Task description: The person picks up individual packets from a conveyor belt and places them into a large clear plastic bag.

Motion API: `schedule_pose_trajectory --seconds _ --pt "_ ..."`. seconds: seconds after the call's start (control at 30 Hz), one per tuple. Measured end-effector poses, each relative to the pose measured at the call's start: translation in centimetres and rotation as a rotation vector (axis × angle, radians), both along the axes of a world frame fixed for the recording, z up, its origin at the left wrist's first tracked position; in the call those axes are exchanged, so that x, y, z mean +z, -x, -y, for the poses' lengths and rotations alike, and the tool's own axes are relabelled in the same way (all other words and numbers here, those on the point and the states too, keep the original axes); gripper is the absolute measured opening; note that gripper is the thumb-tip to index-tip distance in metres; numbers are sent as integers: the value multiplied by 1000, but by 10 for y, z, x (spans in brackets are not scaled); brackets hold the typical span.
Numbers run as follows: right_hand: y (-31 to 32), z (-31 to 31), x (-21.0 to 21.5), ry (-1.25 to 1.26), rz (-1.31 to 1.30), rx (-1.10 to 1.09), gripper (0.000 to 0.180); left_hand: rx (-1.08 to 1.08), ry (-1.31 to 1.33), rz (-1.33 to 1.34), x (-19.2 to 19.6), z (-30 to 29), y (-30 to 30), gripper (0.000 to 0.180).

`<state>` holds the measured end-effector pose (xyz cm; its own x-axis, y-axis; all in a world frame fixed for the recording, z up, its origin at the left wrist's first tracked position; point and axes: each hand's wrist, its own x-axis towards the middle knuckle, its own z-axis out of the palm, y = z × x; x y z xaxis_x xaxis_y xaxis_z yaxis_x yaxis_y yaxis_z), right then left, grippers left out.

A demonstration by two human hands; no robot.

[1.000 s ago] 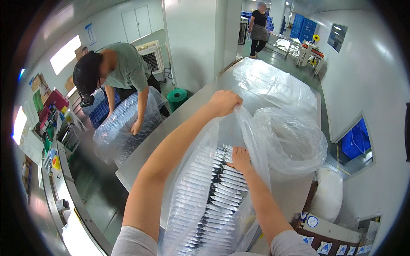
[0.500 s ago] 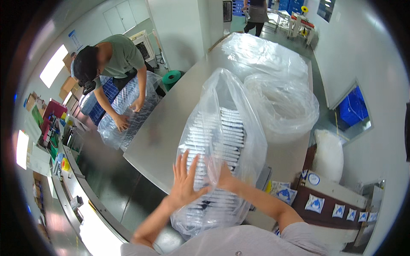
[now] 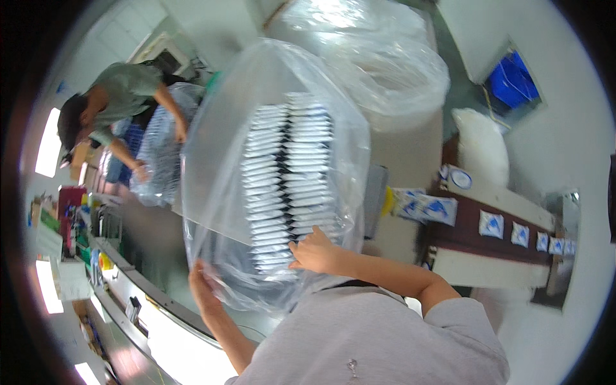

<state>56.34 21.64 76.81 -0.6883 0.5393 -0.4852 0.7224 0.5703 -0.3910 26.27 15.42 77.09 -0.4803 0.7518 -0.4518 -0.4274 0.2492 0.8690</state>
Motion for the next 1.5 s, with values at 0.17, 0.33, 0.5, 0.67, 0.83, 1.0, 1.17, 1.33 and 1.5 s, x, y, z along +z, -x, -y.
schedule_pose_trajectory --seconds 0.17,0.33,0.5,0.67,0.83,1.0,1.17,1.33,1.5 --pt "-61 50 -19 -432 -850 -238 32 58 38 -148 -11 25 -14 49" --pt "-208 87 -30 -541 -686 -764 31 15 266 -186 -25 66 -78 72" --pt "-425 119 -96 -610 -181 -1070 43 -148 215 -174 -33 99 -96 60" --pt "-552 149 -94 -260 653 -1073 39 -182 71 83 -63 98 -49 23" --pt "-582 142 -111 -50 657 -827 51 -88 43 275 -31 74 -70 11" --pt "-536 59 -103 128 338 -518 51 10 105 282 -18 74 -85 15" --pt "-428 -22 -152 130 -78 -345 68 69 154 153 -16 66 -96 12" --pt "-357 -29 -150 141 142 -465 96 25 193 74 -24 77 -69 16" --pt "-301 62 -140 -431 269 -453 94 221 294 -282 -3 64 -93 36"
